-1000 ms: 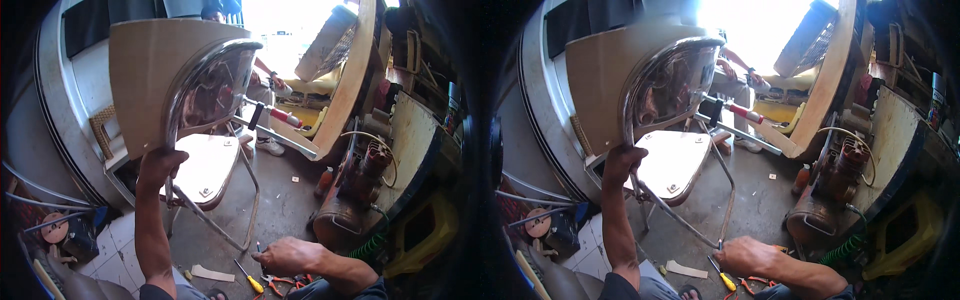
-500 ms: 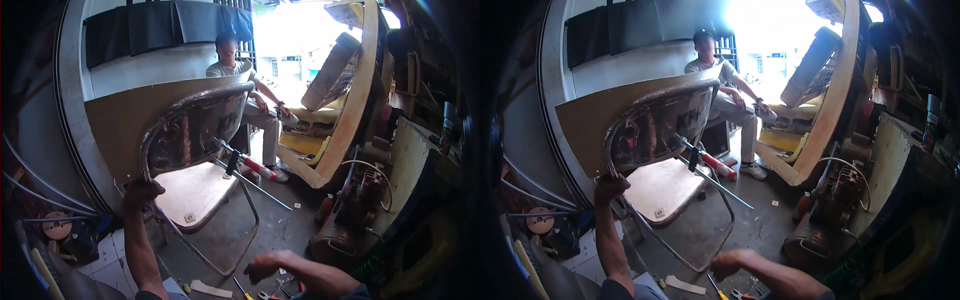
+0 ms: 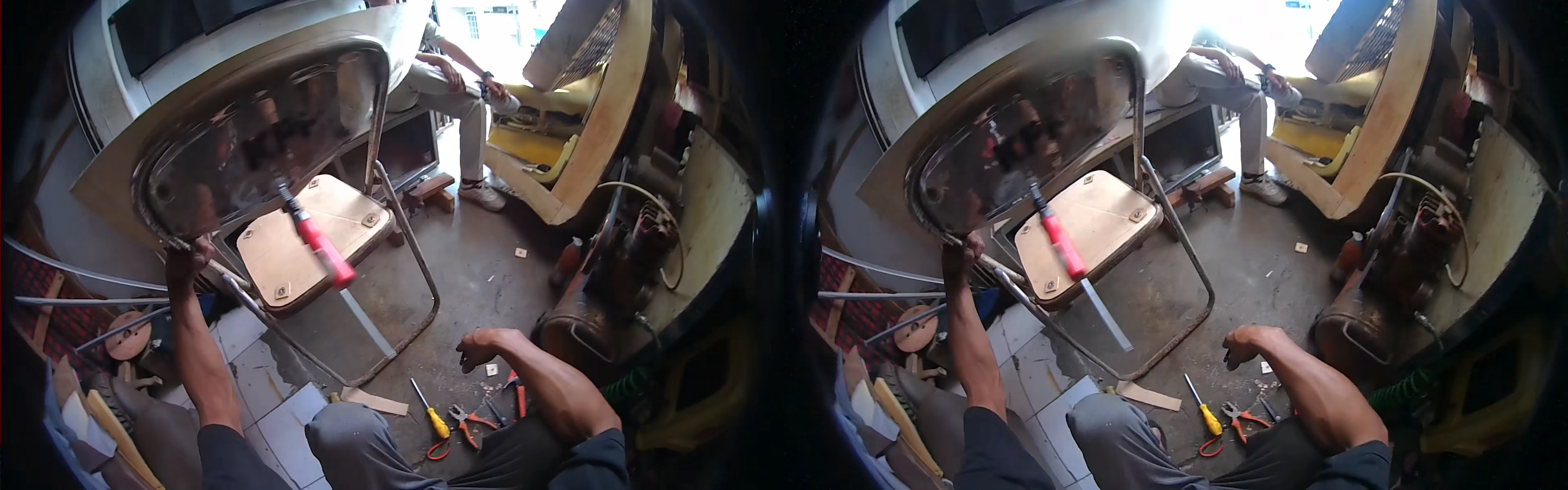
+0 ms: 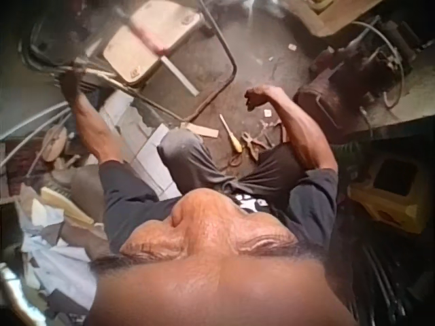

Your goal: The person fits a curved piece of wood onto a metal chair frame, secures it with a clamp, removes and puts the wood away, and then loosens the clamp.

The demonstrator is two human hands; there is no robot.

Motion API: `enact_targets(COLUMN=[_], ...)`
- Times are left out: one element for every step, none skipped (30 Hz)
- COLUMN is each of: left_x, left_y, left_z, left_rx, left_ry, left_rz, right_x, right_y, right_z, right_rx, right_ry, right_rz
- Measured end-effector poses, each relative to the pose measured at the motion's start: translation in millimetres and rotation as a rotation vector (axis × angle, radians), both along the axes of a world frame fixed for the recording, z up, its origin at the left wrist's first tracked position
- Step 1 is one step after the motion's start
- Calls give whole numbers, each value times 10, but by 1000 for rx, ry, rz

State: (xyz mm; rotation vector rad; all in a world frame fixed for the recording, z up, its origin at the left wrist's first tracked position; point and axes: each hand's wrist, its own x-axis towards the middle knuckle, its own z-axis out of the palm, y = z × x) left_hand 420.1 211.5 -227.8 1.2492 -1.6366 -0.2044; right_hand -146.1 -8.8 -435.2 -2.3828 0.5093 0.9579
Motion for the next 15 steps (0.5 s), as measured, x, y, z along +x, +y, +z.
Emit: enact_targets(left_x=[-43,-119,-177,-215,-185,-110,21,145,292,323,351,380,402,426,343], left_y=[-74,-79,-146,-111,-117,-28,64,115,235,219,231,247,311,388,355], left_z=[56,61,41,35,54,87,126,107,87,90,85,117,151,186,159], left_rx=[-2,-49,-84,-115,-86,-36,16,27,37,54,69,79,91,100,88], left_ry=[206,320,344,362,350,356,366,364,361,437,470,495,520,465,463], left_rz=[-143,-241,-293,-328,-330,-395,-462,-459,-448,-436,-429,-423,-409,-394,-366], right_x=[-34,-57,-99,-78,-58,-5,39,85,132,140,151,159,181,212,219], right_y=[21,27,23,60,91,135,174,200,259,279,305,316,332,354,360], right_z=[62,107,158,169,196,263,329,392,467,551,543,546,540,528,502], right_rx=[-4,-8,5,-20,-45,-51,-22,-26,-30,-30,-14,-6,2,10,7], right_ry=[-49,-98,-110,-174,-237,-255,-268,-231,-195,-197,-206,-210,-214,-223,-219], right_rz=[-33,-67,-88,-82,-80,-73,-73,-27,34,58,61,64,72,86,79])
